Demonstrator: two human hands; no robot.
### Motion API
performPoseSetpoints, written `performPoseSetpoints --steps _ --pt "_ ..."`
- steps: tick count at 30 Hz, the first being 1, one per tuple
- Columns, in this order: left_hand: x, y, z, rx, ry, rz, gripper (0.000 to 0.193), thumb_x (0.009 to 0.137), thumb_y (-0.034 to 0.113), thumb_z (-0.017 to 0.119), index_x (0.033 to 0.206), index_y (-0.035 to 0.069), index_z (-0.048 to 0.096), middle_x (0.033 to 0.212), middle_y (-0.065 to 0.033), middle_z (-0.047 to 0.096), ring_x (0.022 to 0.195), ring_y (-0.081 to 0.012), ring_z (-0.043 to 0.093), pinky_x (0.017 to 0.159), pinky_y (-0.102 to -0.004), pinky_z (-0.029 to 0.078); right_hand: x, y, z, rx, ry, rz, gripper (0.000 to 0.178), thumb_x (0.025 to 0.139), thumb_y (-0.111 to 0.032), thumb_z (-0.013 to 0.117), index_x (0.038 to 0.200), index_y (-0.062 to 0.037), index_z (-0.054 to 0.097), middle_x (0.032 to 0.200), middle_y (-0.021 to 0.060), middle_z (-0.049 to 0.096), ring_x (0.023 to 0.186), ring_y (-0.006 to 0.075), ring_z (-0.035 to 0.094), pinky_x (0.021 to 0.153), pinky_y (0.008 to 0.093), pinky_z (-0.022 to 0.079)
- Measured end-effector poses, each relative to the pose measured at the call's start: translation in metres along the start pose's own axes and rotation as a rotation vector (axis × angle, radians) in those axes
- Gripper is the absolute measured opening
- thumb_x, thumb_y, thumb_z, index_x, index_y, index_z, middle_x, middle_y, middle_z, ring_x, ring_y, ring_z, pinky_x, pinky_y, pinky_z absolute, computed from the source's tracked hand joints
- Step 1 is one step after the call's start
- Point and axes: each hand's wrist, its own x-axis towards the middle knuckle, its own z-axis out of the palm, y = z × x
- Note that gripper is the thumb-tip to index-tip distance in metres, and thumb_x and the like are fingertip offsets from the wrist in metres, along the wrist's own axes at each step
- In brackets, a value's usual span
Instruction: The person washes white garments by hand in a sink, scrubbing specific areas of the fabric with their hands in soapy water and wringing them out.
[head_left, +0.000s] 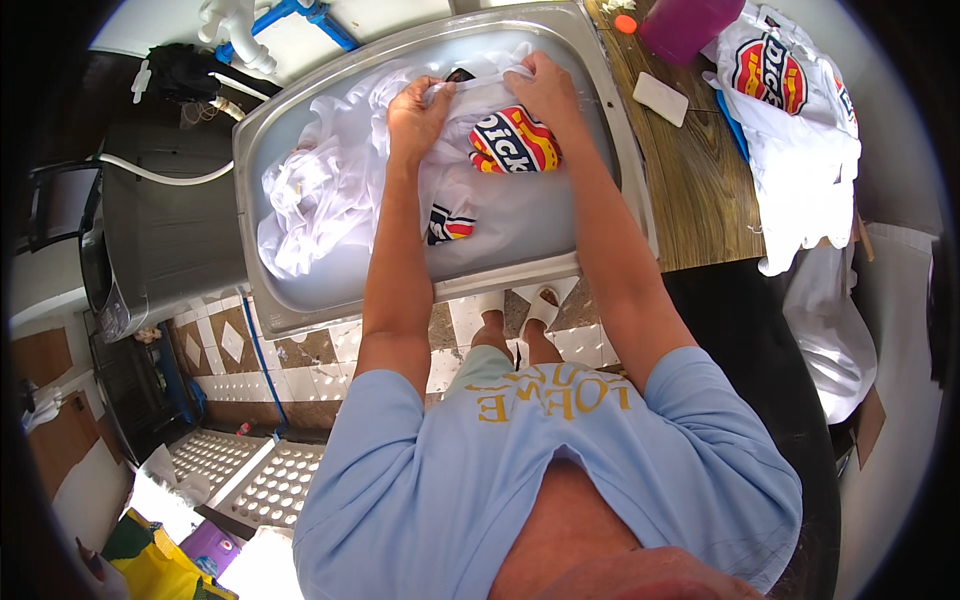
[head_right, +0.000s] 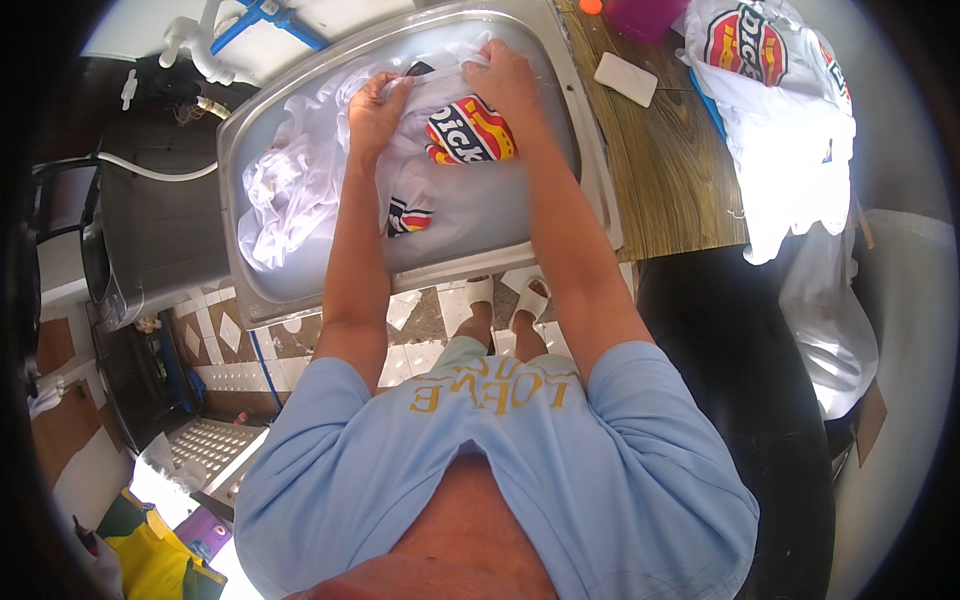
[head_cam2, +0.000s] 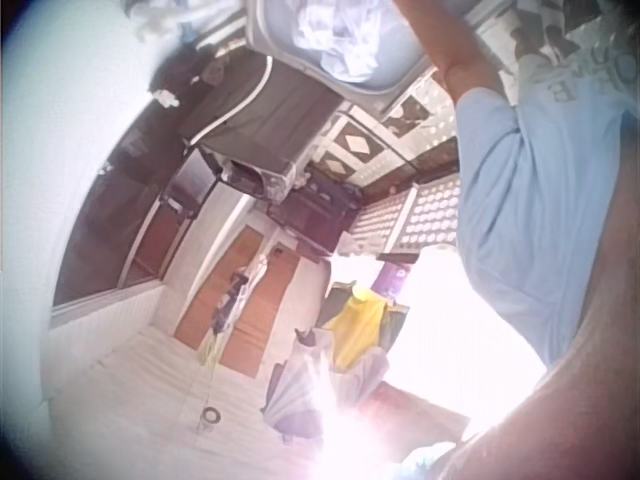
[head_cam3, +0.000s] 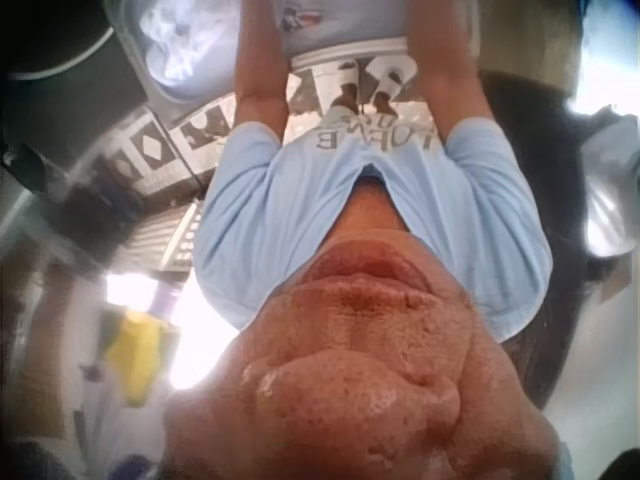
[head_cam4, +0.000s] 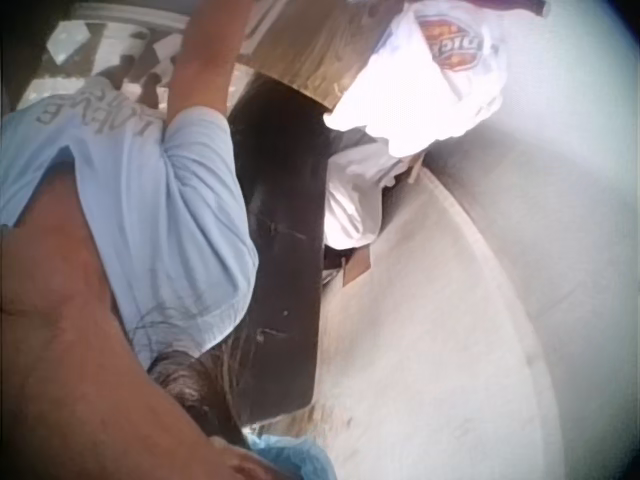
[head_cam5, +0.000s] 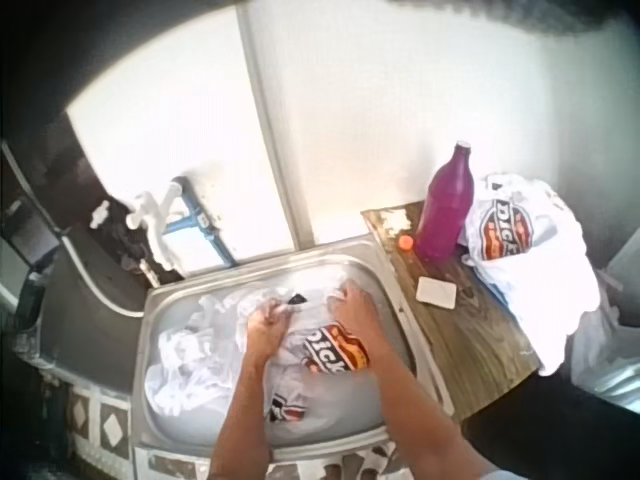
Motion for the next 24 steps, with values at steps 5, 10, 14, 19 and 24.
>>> performPoseSetpoints --steps 5,10,14,19,24 --pt "0.0 -0.007 0.012 0.504 -0.093 -0.01 0.029 0.081 0.032 0.06 0.092 0.005 0.064 0.086 -0.0174 0.065 0.082 -0.0346 0.061 0.074 -0.042 0.048 -0.009 0.002 0.02 -0.219 -0.163 0.129 0.042 0.078 -0.031 0.058 0.109 -0.0026 0.055 0.102 0.0195 0.063 0.098 0.0353 0.059 0.086 0.0423 0.045" --pt "0.019 -0.046 0.024 0.602 -0.179 0.188 0.028 0.08 0.027 0.058 0.097 0.005 0.06 0.089 -0.0191 0.064 0.084 -0.0359 0.061 0.077 -0.0437 0.047 0.003 0.067 0.057 -0.238 -0.217 -0.015 0.048 0.081 -0.031 0.059 0.119 -0.0025 0.05 0.107 0.0168 0.062 0.101 0.0336 0.058 0.09 0.0401 0.044" --pt "0.026 -0.113 0.007 0.922 -0.212 0.148 0.035 0.084 0.033 0.055 0.103 0.004 0.06 0.093 -0.0143 0.064 0.089 -0.0317 0.06 0.08 -0.0405 0.047 0.002 0.016 0.039 0.387 -0.323 0.205 0.049 0.082 -0.031 0.059 0.116 0.0036 0.051 0.106 0.0159 0.062 0.101 0.0322 0.058 0.092 0.0403 0.043" --pt "0.023 -0.014 0.003 -0.52 -0.275 -0.378 0.056 0.086 0.056 0.049 0.104 0.004 0.06 0.102 -0.0079 0.06 0.093 -0.0243 0.057 0.083 -0.0388 0.046 -0.002 -0.021 -0.012 1.927 -0.3 0.492 0.035 0.086 -0.028 0.056 0.107 0.0005 0.056 0.103 0.0155 0.062 0.095 0.0299 0.06 0.086 0.0402 0.047" --pt "0.002 0.071 0.035 -1.148 -0.228 -0.318 0.056 0.084 0.056 0.052 0.093 0.003 0.064 0.095 -0.0104 0.063 0.087 -0.0243 0.058 0.083 -0.0319 0.046 -0.003 -0.007 0.038 1.613 -0.192 0.645 0.038 0.091 -0.032 0.05 0.111 -0.0003 0.053 0.099 0.0072 0.061 0.099 0.0196 0.058 0.091 0.0351 0.044"
